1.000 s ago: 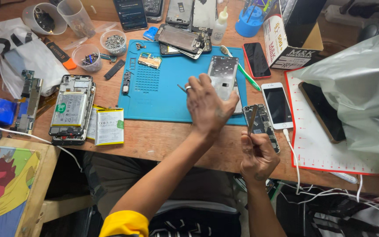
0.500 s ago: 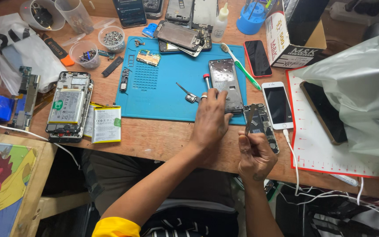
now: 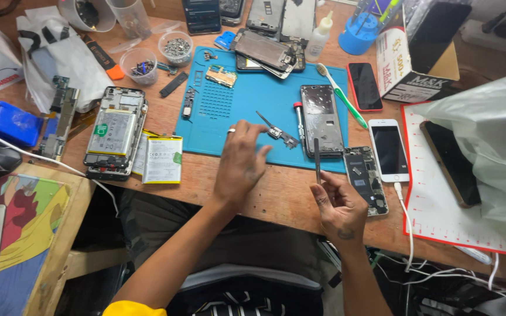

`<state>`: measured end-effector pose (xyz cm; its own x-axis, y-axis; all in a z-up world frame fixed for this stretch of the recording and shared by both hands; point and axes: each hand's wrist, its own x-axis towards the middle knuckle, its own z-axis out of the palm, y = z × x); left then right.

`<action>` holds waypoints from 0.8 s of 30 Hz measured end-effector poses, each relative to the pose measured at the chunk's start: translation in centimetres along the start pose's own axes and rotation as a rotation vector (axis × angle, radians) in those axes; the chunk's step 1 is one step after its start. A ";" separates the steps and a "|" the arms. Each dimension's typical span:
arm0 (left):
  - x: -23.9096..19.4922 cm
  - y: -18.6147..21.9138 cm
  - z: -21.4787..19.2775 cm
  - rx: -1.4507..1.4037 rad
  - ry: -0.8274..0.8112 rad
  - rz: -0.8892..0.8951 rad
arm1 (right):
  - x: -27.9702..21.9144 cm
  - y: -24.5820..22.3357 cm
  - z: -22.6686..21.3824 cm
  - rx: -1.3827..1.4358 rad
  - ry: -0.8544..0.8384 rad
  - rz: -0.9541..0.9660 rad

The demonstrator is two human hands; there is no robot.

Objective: The person scrapes adhesive residue from the back of a smartphone chassis using a metal spudger. They rotate the chassis to access different areas and continue scraping until the surface is clear.

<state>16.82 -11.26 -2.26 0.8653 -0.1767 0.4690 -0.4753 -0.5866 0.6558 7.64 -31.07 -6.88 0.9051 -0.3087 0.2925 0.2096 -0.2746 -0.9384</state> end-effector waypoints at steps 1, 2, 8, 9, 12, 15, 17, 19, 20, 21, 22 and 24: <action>-0.4 -0.4 -0.6 0.000 0.008 -0.024 | 0.1 -0.4 0.2 -0.064 -0.020 -0.008; -0.7 -0.6 -1.0 -0.001 0.002 -0.063 | 0.3 -0.8 0.4 -0.128 -0.040 -0.016; -0.7 -2.2 -1.0 0.024 -0.056 -0.018 | 2.2 -3.1 1.3 -0.405 -0.128 -0.143; 0.2 -2.3 -0.4 0.040 -0.077 0.004 | 2.5 -3.4 1.3 -0.408 -0.122 -0.142; 3.1 -2.2 1.5 0.122 -0.176 0.029 | 3.5 -4.2 1.1 -0.446 -0.086 -0.156; 4.8 -2.7 2.2 0.154 -0.248 0.030 | 3.8 -4.6 0.9 -0.441 -0.079 -0.128; 4.8 -3.0 2.4 0.153 -0.257 0.027 | 3.8 -4.7 0.9 -0.446 -0.082 -0.091; 4.6 -3.2 2.4 0.154 -0.239 0.027 | 3.9 -4.7 1.0 -0.451 -0.090 -0.062; 4.5 -3.1 2.3 0.153 -0.243 0.027 | 3.8 -4.7 1.0 -0.455 -0.095 -0.053; 4.2 -3.0 2.2 0.151 -0.247 0.026 | 3.8 -4.6 1.0 -0.461 -0.099 -0.043; 3.9 -2.8 2.0 0.149 -0.252 0.026 | 3.8 -4.5 1.0 -0.454 -0.101 -0.038; 2.8 -2.2 1.3 0.109 -0.199 0.027 | 3.7 -4.3 1.1 -0.442 -0.108 -0.029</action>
<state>20.49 -11.52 -3.15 0.8720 -0.3394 0.3528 -0.4880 -0.6598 0.5714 10.46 -30.04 -1.99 0.9396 -0.2043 0.2746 0.0788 -0.6516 -0.7545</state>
